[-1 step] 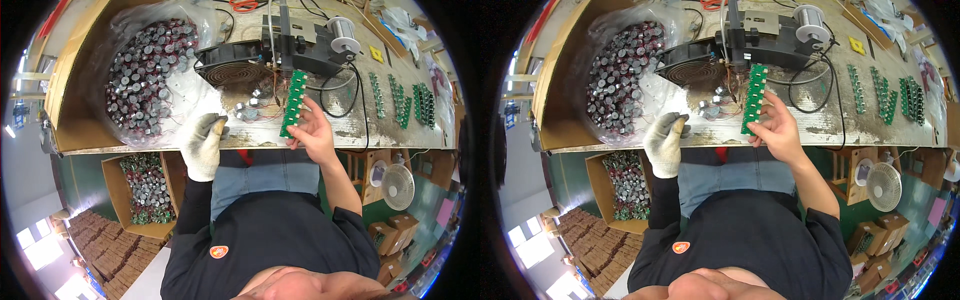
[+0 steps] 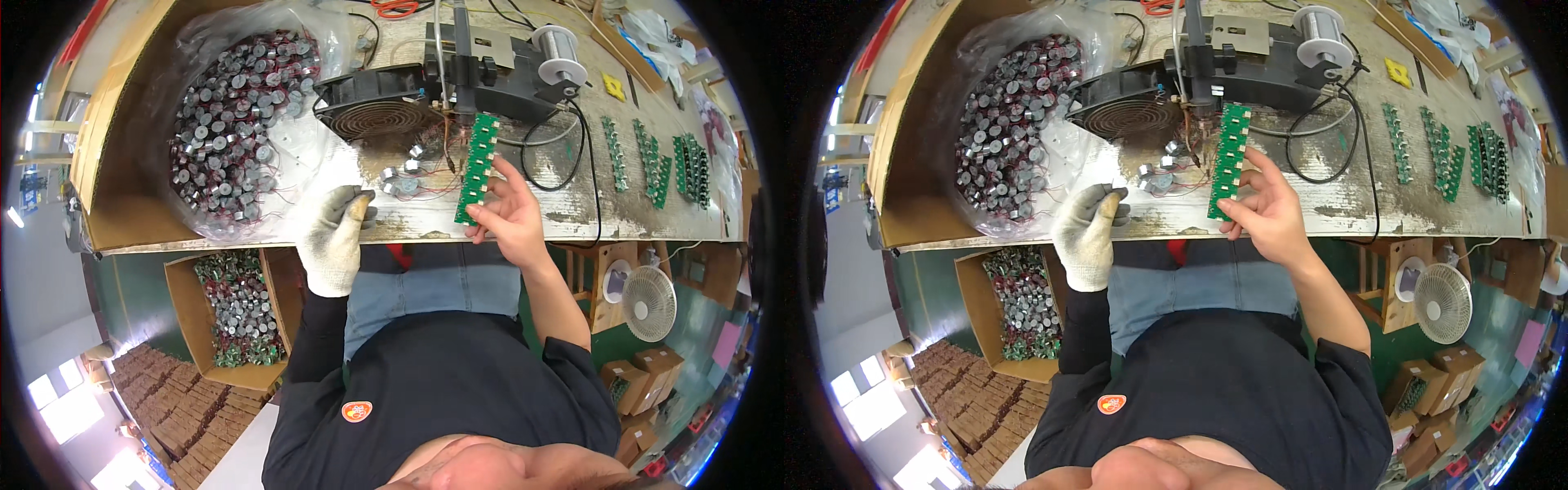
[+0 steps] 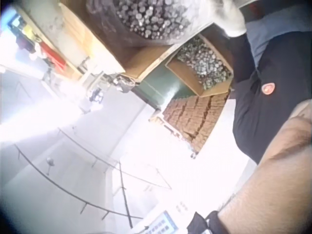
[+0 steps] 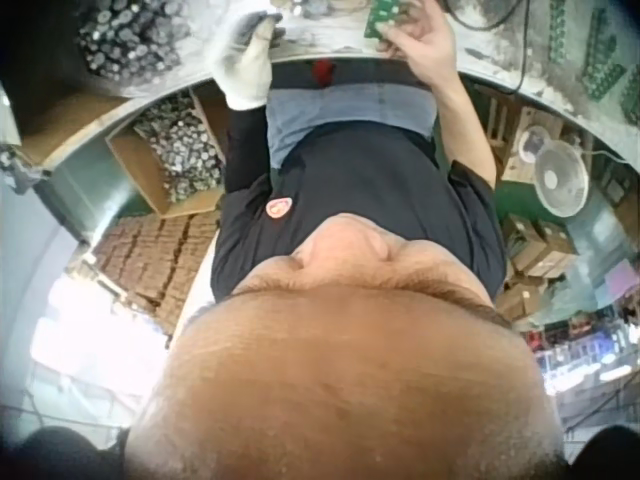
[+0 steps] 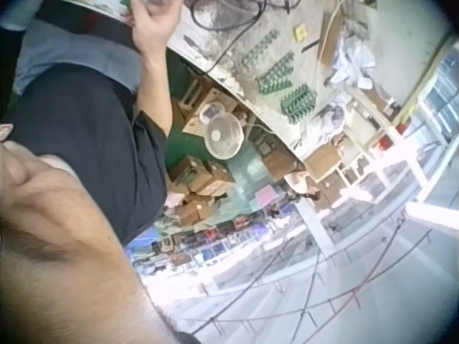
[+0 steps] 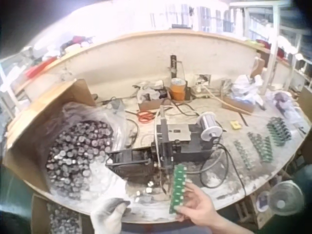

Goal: Assembling LED boards by picking components from a box and using a machine to process them on a workbench.

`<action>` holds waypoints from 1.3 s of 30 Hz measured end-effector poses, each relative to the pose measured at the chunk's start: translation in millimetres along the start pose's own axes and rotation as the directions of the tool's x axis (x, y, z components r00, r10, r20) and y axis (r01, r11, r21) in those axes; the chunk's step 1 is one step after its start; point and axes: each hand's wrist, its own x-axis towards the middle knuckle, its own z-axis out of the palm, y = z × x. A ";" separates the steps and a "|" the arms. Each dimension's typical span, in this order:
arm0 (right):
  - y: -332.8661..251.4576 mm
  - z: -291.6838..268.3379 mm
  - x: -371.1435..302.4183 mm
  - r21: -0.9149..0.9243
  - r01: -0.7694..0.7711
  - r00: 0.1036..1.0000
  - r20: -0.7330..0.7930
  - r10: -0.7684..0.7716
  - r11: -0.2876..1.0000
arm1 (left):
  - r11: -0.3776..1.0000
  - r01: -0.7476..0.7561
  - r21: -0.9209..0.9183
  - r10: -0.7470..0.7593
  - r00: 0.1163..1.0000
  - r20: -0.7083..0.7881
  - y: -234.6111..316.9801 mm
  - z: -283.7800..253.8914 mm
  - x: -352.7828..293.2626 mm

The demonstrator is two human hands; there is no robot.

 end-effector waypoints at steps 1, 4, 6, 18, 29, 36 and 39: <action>0.5 0.4 0.3 -0.003 -0.004 1.000 -0.007 0.004 1.000 | 0.996 0.005 -0.084 -0.001 0.999 0.048 -1.8 4.7 -1.5; 5.5 0.2 -0.7 -0.010 0.019 1.000 0.006 -0.019 1.000 | 0.992 0.041 -0.116 -0.031 0.995 0.091 1.0 19.1 -8.8; 8.1 0.0 -1.7 -0.035 0.029 1.000 0.013 -0.028 0.999 | 0.997 0.039 -0.064 -0.030 0.990 0.141 1.7 28.6 -12.8; 5.1 2.7 -3.3 0.037 0.040 0.998 0.043 -0.042 0.998 | 0.966 0.242 -0.086 -0.201 0.922 0.330 -0.1 58.7 -2.5; 3.0 6.2 3.7 0.100 0.060 0.998 0.007 -0.061 0.993 | 0.926 0.344 -0.156 -0.266 0.888 0.376 0.0 63.4 6.8; 1.7 5.8 5.9 0.101 0.069 0.998 -0.002 -0.070 0.992 | 0.899 0.394 -0.192 -0.303 0.876 0.376 1.7 64.2 10.8; 0.1 6.4 6.8 0.106 0.075 0.997 -0.004 -0.075 0.992 | 0.920 0.361 -0.152 -0.284 0.883 0.374 3.5 63.9 11.7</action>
